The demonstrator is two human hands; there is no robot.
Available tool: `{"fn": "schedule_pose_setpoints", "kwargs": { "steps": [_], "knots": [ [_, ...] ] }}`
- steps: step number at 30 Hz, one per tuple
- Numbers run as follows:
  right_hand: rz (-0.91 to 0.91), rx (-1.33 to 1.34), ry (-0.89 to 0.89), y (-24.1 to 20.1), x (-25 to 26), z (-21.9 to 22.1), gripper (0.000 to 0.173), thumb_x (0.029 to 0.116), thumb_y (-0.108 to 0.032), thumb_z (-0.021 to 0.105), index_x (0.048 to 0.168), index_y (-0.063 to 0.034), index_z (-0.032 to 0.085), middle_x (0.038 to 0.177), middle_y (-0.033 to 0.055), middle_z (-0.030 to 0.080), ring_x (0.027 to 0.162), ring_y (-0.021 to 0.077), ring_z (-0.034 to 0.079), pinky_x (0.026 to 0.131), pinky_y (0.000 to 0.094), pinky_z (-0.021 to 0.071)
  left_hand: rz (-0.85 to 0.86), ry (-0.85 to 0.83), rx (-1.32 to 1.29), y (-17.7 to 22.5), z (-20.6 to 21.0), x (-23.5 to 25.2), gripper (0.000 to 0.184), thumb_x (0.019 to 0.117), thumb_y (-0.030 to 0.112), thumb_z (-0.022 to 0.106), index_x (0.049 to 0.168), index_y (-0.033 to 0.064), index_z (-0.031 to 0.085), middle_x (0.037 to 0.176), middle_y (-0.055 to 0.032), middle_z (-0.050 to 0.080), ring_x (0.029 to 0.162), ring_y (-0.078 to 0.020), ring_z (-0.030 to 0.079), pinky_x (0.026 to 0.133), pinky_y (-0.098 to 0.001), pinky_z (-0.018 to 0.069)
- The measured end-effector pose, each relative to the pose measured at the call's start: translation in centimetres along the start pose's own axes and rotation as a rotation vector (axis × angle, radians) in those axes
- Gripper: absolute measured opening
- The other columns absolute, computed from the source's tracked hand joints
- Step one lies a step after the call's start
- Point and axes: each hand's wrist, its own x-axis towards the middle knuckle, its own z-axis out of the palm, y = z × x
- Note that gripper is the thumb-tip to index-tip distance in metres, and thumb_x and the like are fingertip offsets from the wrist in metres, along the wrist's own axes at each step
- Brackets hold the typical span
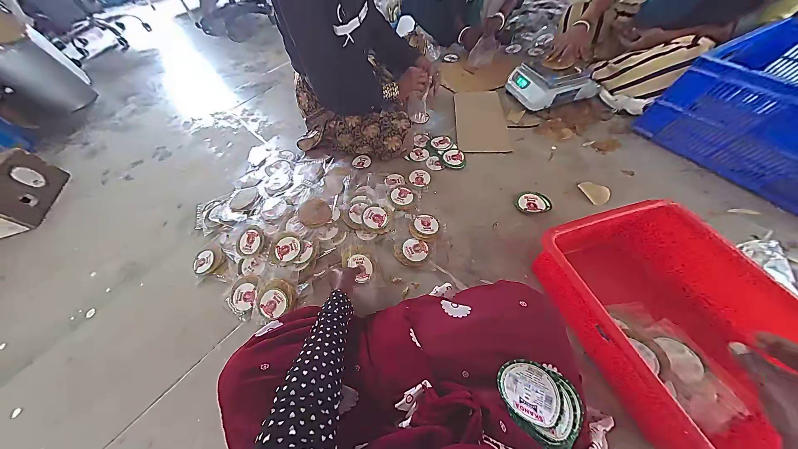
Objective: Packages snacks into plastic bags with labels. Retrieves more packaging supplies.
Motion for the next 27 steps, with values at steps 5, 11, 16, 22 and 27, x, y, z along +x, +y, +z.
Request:
{"fn": "schedule_pose_setpoints", "kwargs": {
  "steps": [5,11,16,22,27],
  "knots": [
    [0.039,0.521,-0.402,-15.2,-4.2,7.5,0.032,0.1046,-0.022,0.052,0.125,-0.0001,0.064,0.114,0.0086,0.073,0.093,0.0169,0.073,0.08,0.033,0.062,0.473,0.083,0.169,3.6,-0.8,-7.4,0.033,0.0897,0.015,0.077,0.11,-0.0087,0.067,0.112,-0.0283,0.066,0.11,-0.0402,0.063,0.101,-0.0548,0.0476],
    [0.487,1.031,-0.916,-22.9,-8.9,13.4,0.065,0.1011,-0.06,0.041,0.131,-0.0046,0.057,0.107,0.0102,0.074,0.094,0.0242,0.074,0.079,0.0431,0.0637,1.518,0.153,0.072,2.1,-0.7,-20.1,0.023,0.1023,0.025,0.055,0.09,0.0134,0.071,0.093,-0.0103,0.065,0.105,-0.0257,0.061,0.105,-0.0447,0.0434],
    [0.322,0.869,-0.885,-23.3,-10.4,13.9,0.024,0.0916,0.004,0.065,0.115,0.0005,0.068,0.092,0.0018,0.074,0.081,0.0077,0.071,0.076,0.0248,0.0609,1.666,0.112,0.198,-1.1,-2.1,-25.3,0.011,0.1037,0.029,0.053,0.107,0.0226,0.062,0.118,-0.0063,0.059,0.126,-0.0256,0.049,0.113,-0.0422,0.0327],
    [0.079,0.623,-0.856,-22.7,-9.6,10.6,0.029,0.0886,0.004,0.07,0.117,-0.0011,0.069,0.095,0.0,0.075,0.084,0.0035,0.071,0.081,0.0216,0.06,0.832,-0.463,-0.278,-0.6,-6.4,-25.7,0.05,0.0886,0.002,0.05,0.137,-0.0088,0.049,0.127,-0.0138,0.067,0.114,-0.0168,0.068,0.097,-0.0312,0.0569],
    [-0.08,0.608,-0.995,-23.7,-9.6,11.0,0.026,0.0928,-0.004,0.069,0.119,-0.0003,0.066,0.093,-0.0009,0.073,0.082,0.0006,0.067,0.078,0.0198,0.0574,0.097,-0.967,-0.79,-1.0,-4.8,-27.9,0.041,0.0849,0.048,0.078,0.111,0.0162,0.074,0.099,0.0006,0.077,0.093,-0.009,0.073,0.085,-0.0295,0.061]
  ]
}}
